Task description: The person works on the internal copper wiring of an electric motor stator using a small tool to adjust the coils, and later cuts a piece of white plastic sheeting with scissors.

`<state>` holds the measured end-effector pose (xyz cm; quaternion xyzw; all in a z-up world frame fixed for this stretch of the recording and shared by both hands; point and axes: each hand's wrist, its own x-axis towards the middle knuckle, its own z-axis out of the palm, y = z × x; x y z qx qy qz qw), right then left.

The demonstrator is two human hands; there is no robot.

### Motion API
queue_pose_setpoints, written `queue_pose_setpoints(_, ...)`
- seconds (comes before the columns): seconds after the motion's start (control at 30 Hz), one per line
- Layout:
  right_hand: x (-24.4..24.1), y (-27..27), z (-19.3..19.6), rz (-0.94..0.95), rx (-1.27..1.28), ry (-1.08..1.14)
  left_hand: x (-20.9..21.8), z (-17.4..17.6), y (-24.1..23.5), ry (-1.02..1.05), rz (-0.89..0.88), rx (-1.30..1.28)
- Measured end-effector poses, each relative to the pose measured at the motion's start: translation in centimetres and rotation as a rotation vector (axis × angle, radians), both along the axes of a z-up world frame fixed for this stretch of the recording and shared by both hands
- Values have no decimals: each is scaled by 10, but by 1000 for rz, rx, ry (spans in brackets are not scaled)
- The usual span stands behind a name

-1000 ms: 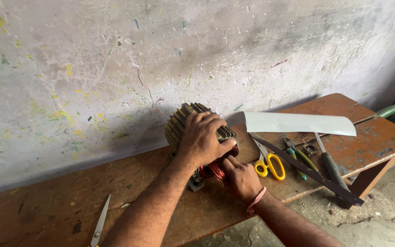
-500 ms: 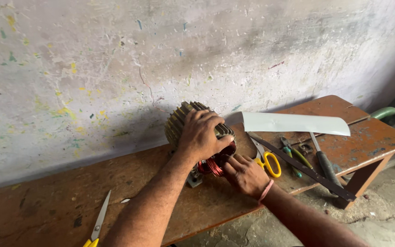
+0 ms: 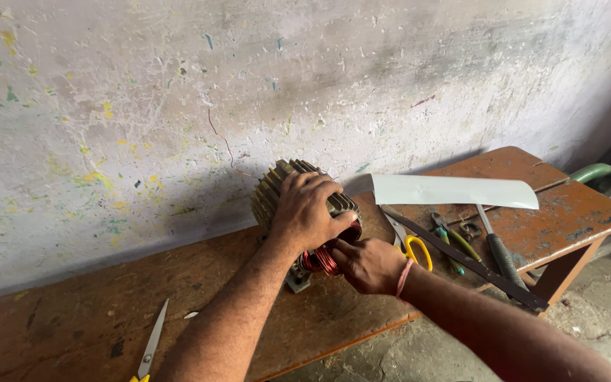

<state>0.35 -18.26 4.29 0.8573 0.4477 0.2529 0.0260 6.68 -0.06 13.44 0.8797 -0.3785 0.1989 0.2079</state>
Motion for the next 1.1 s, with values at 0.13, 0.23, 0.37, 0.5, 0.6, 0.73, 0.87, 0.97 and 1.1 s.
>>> queue_pose_setpoints(0.13, 9, 0, 2, -105, -245, 122, 0, -1, 1, -4, -7, -16)
queue_pose_setpoints(0.23, 8, -4, 11, -10, -212, -60, 1, -3, 1, 12, -11, -16)
queue_pose_setpoints(0.37, 8, -5, 16, -53, -336, 20, 3, -6, 0, -14, -17, -15)
queue_pose_setpoints(0.5, 7, -2, 17, -24, -277, 7, 5, -5, 2, 5, -22, -13)
queue_pose_setpoints(0.6, -2, 3, 21, -101, -284, 77, 6, -5, 3, 28, -24, 2)
queue_pose_setpoints(0.73, -7, 14, 23, -164, -154, 219, 5, -7, 3, 7, -43, -20)
queue_pose_setpoints(0.87, -11, 23, 6, -385, -239, 311, 5, -9, 3, 57, -19, 3)
queue_pose_setpoints(0.97, -17, 23, -2, -339, -301, 124, 6, -9, 4, 14, -47, -24)
queue_pose_setpoints(1.1, -23, 16, 12, -381, -179, 302, -16, -19, 28, -94, -252, 100)
